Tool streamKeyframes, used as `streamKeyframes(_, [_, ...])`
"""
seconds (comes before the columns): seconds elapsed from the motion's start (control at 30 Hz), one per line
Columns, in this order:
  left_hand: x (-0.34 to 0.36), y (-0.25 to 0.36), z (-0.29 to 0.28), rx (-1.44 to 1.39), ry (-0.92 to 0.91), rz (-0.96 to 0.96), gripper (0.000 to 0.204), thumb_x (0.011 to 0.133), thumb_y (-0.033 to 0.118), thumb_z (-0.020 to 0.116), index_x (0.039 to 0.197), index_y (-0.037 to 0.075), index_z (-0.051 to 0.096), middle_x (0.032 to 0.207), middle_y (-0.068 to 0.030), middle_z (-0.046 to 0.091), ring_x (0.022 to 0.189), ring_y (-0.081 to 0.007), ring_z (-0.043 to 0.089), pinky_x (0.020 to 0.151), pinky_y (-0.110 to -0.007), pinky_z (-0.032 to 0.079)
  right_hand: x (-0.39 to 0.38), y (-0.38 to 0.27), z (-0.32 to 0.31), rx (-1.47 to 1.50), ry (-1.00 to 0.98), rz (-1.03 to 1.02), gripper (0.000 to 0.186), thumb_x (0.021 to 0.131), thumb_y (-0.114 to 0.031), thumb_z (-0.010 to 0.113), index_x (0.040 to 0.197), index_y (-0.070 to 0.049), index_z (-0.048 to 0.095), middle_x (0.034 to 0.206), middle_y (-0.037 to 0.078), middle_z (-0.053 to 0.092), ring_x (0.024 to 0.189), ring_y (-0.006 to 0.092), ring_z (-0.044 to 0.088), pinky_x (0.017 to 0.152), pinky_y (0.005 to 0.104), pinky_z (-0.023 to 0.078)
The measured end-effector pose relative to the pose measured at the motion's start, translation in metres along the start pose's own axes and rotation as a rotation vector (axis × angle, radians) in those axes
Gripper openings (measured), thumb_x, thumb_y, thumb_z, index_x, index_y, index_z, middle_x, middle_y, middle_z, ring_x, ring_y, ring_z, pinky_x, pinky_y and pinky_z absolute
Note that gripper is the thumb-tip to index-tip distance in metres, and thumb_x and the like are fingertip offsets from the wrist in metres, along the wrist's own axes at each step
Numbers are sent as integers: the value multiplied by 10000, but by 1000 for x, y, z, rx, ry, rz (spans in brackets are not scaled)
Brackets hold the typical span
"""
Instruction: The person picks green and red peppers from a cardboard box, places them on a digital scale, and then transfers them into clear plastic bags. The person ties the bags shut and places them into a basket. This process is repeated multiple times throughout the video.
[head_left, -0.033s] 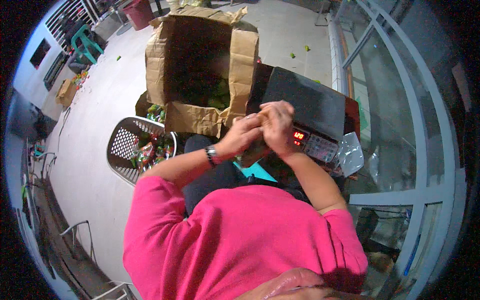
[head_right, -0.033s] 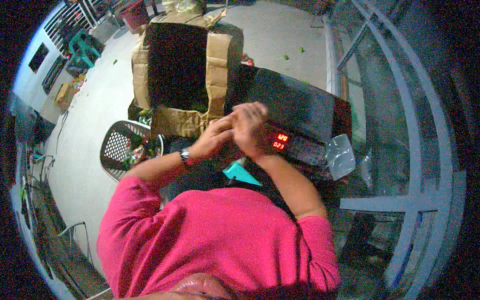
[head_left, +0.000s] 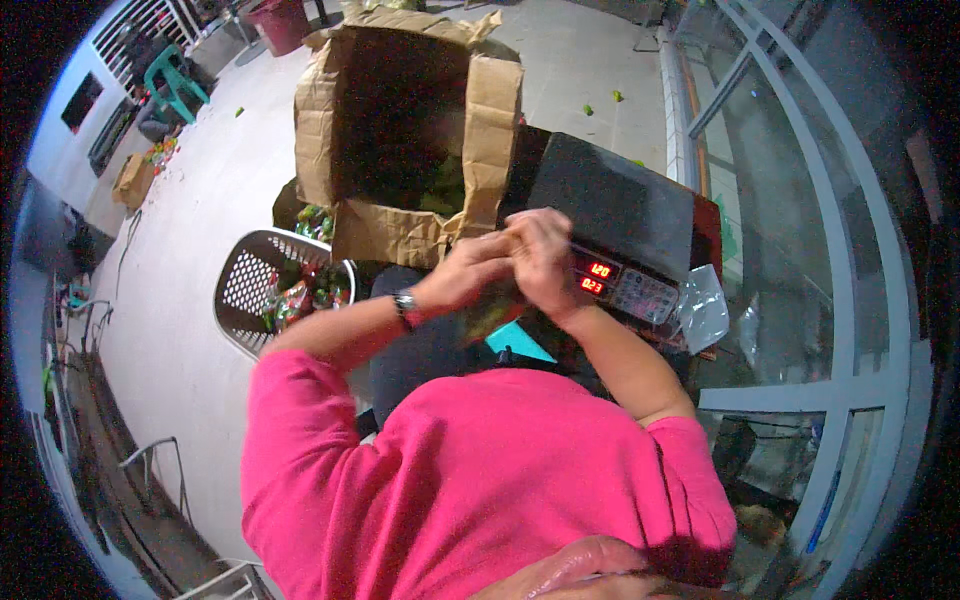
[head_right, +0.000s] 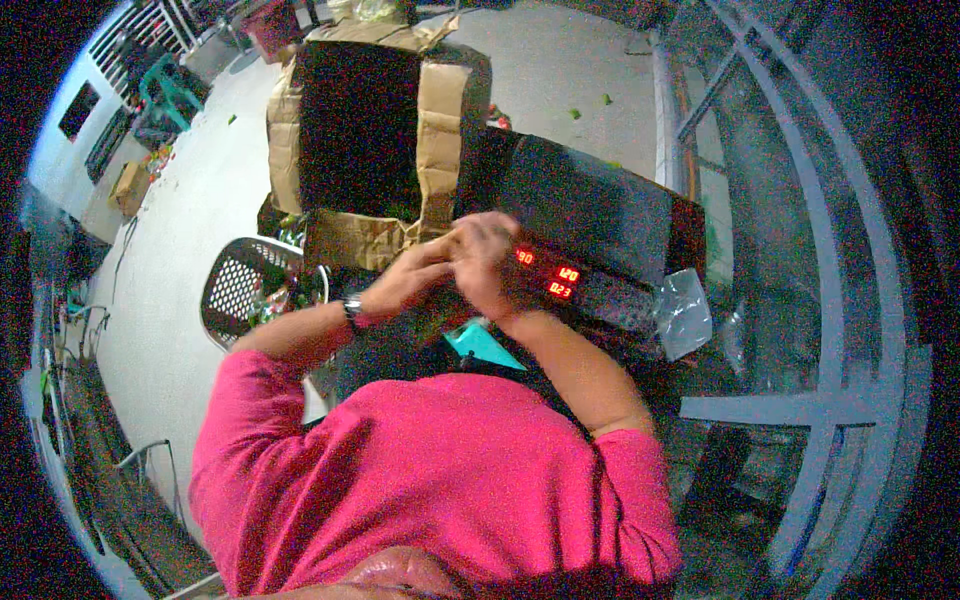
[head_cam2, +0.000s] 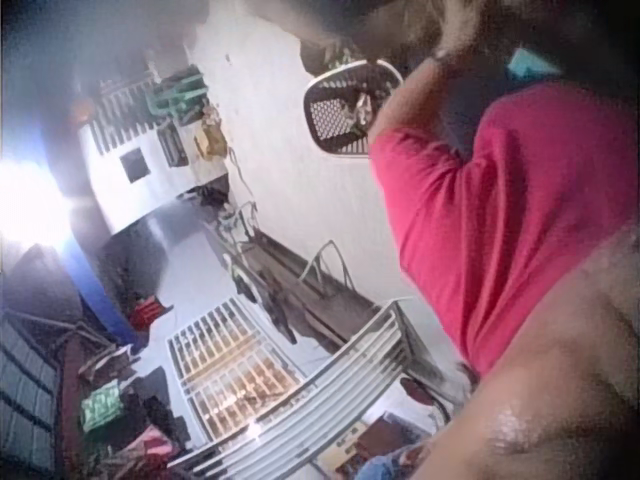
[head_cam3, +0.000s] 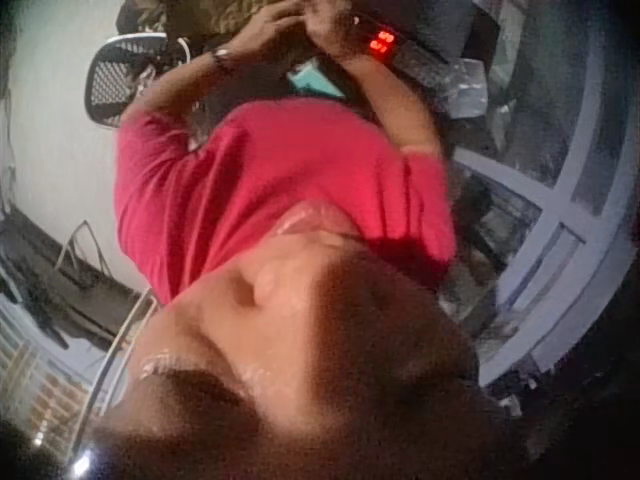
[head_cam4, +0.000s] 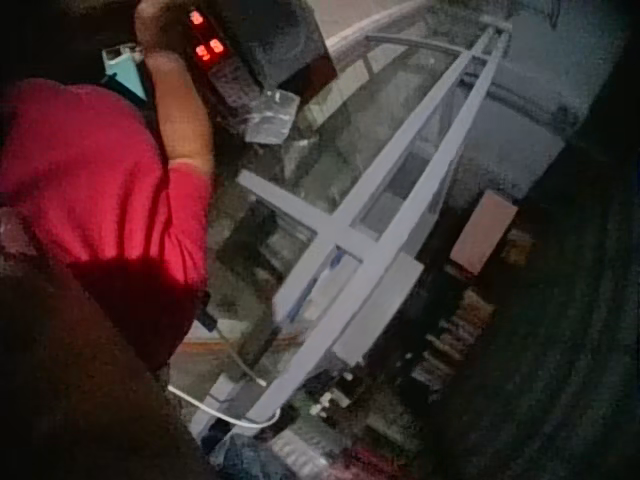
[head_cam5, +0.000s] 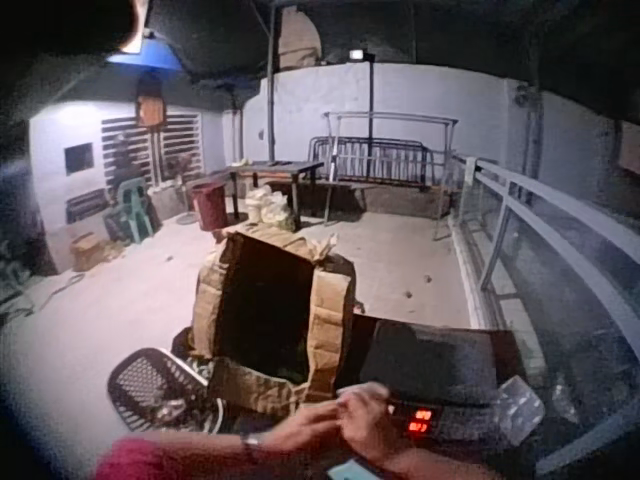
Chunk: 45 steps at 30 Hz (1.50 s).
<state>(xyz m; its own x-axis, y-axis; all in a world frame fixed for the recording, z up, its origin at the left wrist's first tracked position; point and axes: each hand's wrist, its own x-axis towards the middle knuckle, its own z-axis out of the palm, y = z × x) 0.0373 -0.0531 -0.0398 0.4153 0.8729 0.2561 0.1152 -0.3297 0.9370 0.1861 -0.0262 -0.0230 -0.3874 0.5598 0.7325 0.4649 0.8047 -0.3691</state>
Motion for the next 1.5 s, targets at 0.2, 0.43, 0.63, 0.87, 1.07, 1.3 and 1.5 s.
streamKeyframes(0.2, [-124, -7, -133, 236, 93, -492, 258, 837, 165, 417, 1017, 15, 525, 906, -56, 575, 806, -128, 556, 730, -260, 449, -17, -17, 14, 220, -415, 86, 317, 683, -218, 627, 888, -17, 493, 910, 140, 489, 885, 311, 470, 779, 379, 368])
streamKeyframes(0.43, [-211, -112, -183, 1141, 348, -1063, 310, 741, 295, 543, 956, 72, 557, 980, -127, 565, 909, -293, 531, 735, -414, 428, -83, 33, -17, 67, -626, 379, 252, 708, -174, 601, 896, -33, 509, 905, 136, 477, 902, 305, 461, 797, 370, 375])
streamKeyframes(0.63, [-41, -45, -133, 871, 116, 144, 177, 733, 203, 534, 835, 58, 534, 807, -136, 526, 773, -314, 513, 646, -407, 422, -92, 36, -22, 35, -611, 505, 268, 710, -168, 600, 913, -26, 498, 919, 141, 473, 915, 311, 454, 803, 371, 375])
streamKeyframes(0.87, [99, -79, -113, 198, -250, -1107, 486, 729, 320, 537, 1174, 157, 429, 1013, -165, 541, 908, -283, 536, 767, -360, 437, -74, 16, -14, 19, -621, 271, 293, 706, -175, 604, 923, -18, 484, 945, 151, 459, 926, 316, 452, 805, 379, 376])
streamKeyframes(1.07, [126, -114, -119, 222, -79, -961, 499, 726, 315, 535, 1178, 138, 420, 1099, -163, 452, 965, -314, 479, 794, -399, 409, -86, 22, -28, 58, -689, 425, 241, 710, -151, 593, 887, -18, 498, 914, 149, 467, 903, 314, 470, 788, 376, 388])
streamKeyframes(1.3, [126, -136, -96, 788, 370, -598, 516, 722, 310, 534, 1183, 115, 410, 1199, -160, 348, 1032, -350, 413, 825, -445, 378, -85, 21, -17, 113, -717, 378, 215, 724, -164, 583, 872, -25, 512, 886, 138, 483, 857, 303, 496, 746, 359, 413])
streamKeyframes(1.5, [134, -150, -72, 1023, 635, -489, 530, 719, 305, 532, 1187, 96, 400, 1284, -158, 259, 1089, -381, 356, 852, -484, 350, -77, 14, -5, 144, -754, 332, 190, 734, -170, 577, 857, -37, 518, 867, 123, 495, 842, 290, 509, 721, 354, 425])
